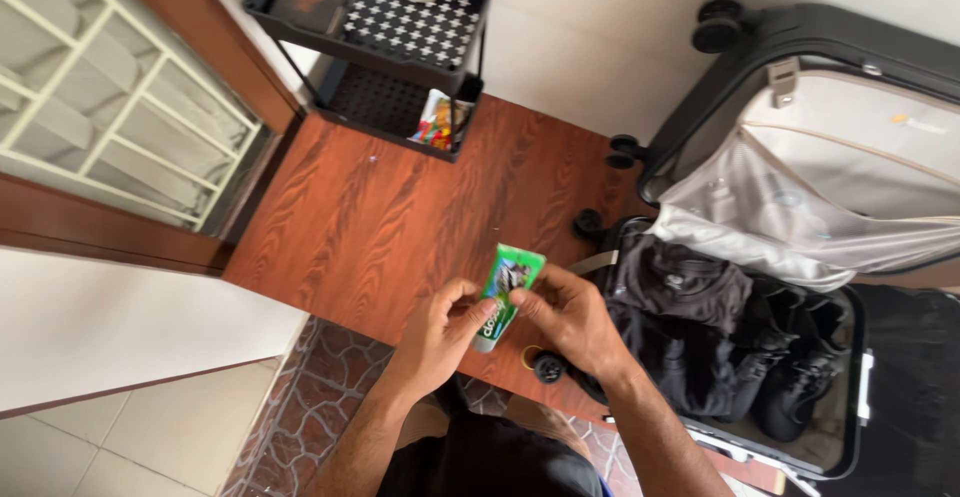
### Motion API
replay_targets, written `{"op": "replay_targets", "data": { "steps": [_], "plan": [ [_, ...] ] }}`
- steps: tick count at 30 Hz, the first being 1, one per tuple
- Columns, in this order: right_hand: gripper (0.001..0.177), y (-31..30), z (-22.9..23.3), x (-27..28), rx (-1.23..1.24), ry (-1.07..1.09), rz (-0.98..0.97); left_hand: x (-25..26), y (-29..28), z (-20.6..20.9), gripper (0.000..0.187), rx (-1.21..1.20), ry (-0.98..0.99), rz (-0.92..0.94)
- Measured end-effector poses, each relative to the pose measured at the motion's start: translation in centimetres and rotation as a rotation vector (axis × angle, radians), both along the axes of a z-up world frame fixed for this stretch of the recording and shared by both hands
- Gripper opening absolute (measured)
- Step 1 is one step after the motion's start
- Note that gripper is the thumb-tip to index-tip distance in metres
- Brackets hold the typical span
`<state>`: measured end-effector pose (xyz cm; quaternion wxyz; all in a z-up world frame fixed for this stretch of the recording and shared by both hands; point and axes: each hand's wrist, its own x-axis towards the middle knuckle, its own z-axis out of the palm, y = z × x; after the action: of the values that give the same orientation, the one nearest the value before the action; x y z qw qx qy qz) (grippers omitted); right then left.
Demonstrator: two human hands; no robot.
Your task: The person packs a suitcase on the floor next to a small table. They place toiletry bottles, snack packets, a wallet, a camera strap, and a soap container onto the table or into the suitcase's mesh compartment, arranging items one at a time.
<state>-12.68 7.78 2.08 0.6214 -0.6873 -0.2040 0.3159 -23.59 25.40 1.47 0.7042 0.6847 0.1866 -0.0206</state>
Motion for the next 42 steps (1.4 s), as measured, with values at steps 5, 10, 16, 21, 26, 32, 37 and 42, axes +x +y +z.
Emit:
{"op": "replay_targets", "data": {
  "steps": [5, 10, 16, 21, 26, 32, 37, 42],
  "plan": [
    [0.028, 2.3, -0.5, -1.4, -0.184, -0.030, -0.131, -2.1, 2.5, -0.2, 0.031, 0.107, -0.068, -0.098],
    [0.028, 3.5, -0.7, -1.9, -0.153, -0.013, -0.143, -2.5, 3.3, 0.3, 0.035, 0.291, -0.421, -0.098],
    [0.027, 3.7, -0.4, -1.2, -0.085, 0.032, -0.021, -2.1, 3.1, -0.1, 0.036, 0.105, 0.029, -0.098],
    [0.027, 3.7, 0.3, 0.2, -0.173, -0.006, 0.122, -1.2, 2.7, -0.1, 0.033, 0.136, 0.080, -0.073],
    [0.024, 3.5, 0.8, 1.2, -0.205, -0.046, 0.068, 0.3, 2.5, 1.2, 0.037, 0.175, 0.083, -0.098],
    [0.024, 1.8, 0.6, 3.2, -0.126, -0.089, -0.046, 2.2, 0.5, 2.4, 0.049, 0.309, 0.145, -0.113],
    [0.032, 1.4, 1.0, 4.3, -0.083, -0.035, -0.008, 3.1, 0.3, 2.2, 0.045, 0.335, 0.182, -0.084],
    [0.025, 2.6, 1.0, 5.1, -0.265, -0.116, -0.025, 3.6, 1.8, 1.0, 0.046, 0.254, 0.114, -0.096]
  ]
}}
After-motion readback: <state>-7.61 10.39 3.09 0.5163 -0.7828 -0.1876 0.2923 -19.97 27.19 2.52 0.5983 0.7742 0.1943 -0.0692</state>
